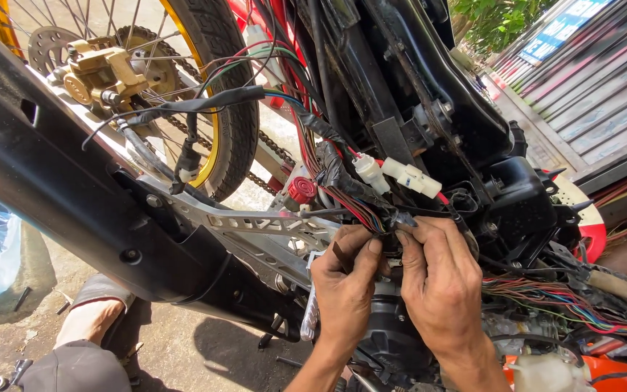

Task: Connecting and organizing electrical wiring harness components on a motorcycle

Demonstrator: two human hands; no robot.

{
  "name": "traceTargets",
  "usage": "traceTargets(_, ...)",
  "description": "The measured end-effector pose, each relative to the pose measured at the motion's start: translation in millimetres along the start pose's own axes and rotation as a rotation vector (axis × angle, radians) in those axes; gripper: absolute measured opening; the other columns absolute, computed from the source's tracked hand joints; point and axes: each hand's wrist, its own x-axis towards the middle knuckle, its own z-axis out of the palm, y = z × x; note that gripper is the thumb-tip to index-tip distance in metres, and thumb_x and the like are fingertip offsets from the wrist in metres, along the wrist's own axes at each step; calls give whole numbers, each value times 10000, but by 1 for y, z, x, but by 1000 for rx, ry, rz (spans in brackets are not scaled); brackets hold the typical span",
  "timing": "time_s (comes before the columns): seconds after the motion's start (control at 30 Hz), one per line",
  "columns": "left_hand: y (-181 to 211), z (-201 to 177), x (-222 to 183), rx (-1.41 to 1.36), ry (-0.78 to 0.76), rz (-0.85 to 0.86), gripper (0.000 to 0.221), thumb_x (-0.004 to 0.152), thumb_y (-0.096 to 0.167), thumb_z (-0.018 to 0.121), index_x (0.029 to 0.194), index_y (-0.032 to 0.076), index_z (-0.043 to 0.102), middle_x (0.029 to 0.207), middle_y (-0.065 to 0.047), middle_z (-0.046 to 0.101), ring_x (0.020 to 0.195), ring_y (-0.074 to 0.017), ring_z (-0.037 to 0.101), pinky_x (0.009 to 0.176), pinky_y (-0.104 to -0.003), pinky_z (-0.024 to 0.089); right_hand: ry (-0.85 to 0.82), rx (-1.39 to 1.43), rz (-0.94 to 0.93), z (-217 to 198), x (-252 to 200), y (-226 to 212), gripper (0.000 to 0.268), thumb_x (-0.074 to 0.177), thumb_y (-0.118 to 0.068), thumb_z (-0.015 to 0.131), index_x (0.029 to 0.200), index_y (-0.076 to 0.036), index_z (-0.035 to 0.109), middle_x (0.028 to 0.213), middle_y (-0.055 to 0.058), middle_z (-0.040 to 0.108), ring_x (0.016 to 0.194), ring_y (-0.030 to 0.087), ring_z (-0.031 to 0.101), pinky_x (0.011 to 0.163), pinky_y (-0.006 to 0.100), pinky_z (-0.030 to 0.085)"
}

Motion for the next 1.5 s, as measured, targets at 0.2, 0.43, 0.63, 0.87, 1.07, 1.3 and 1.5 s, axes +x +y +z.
traceTargets(0.2, 11, -5, -24, 423, -81, 28, 826, 828, 698, 607, 1321, 35, 639, 751, 6, 542, 627, -72, 470, 536, -261, 373, -57, -24, -44, 1, 1, 11, 126, 1053, -29, 535, 1113, 60, 602, 1076, 187, 652, 987, 336, 657, 923, 432, 537)
traceTargets(0.43, 39, 0, -32, 681, -162, 122, 392, 1074, 318, 361, 1224, 55, 610, 1145, -84, 628, 1042, -210, 664, 894, -332, 513, -149, 78, 12, -10, 9, 11, 58, 1027, 25, 531, 1047, 47, 581, 1013, 165, 639, 922, 306, 641, 870, 398, 539)
traceTargets(0.63, 23, -1, -31, 939, -109, 418, 243, 1070, 181, 429, 1208, 64, 591, 780, 36, 757, 546, -158, 737, 474, -312, 505, -195, 100, 38, -14, 11, 10, 92, 1034, -16, 531, 1065, 48, 588, 1025, 160, 647, 932, 287, 656, 871, 384, 553)
traceTargets(0.87, 17, 5, -27, 1032, -58, 545, 236, 1053, 141, 480, 1215, 27, 608, 737, -4, 688, 486, -208, 631, 454, -330, 435, -214, 117, 54, -17, 13, 8, 94, 1037, -30, 528, 1039, 31, 599, 1005, 141, 652, 910, 270, 652, 858, 377, 546)
traceTargets(1.07, 10, 7, -28, 988, -62, 564, 220, 1052, 119, 488, 1192, 2, 611, 682, -39, 617, 461, -214, 579, 447, -338, 405, -254, 118, 67, -20, 15, 9, 90, 1035, -38, 526, 1033, 20, 595, 991, 139, 644, 897, 272, 642, 844, 381, 535)
traceTargets(1.3, 2, 10, -28, 884, -69, 464, 209, 1051, 133, 484, 1189, 37, 607, 688, -14, 663, 452, -234, 610, 452, -357, 438, -370, 124, 103, -26, 20, 17, 147, 1037, -118, 502, 1057, -16, 605, 985, 111, 641, 908, 257, 641, 858, 378, 511)
traceTargets(1.5, -7, 14, -31, 838, -78, 446, 208, 1052, 127, 480, 1184, 22, 603, 671, -13, 634, 446, -234, 612, 421, -366, 444, -472, 120, 162, -34, 27, 25, 157, 1028, -178, 516, 1015, -60, 618, 918, 47, 655, 829, 217, 637, 781, 360, 495)
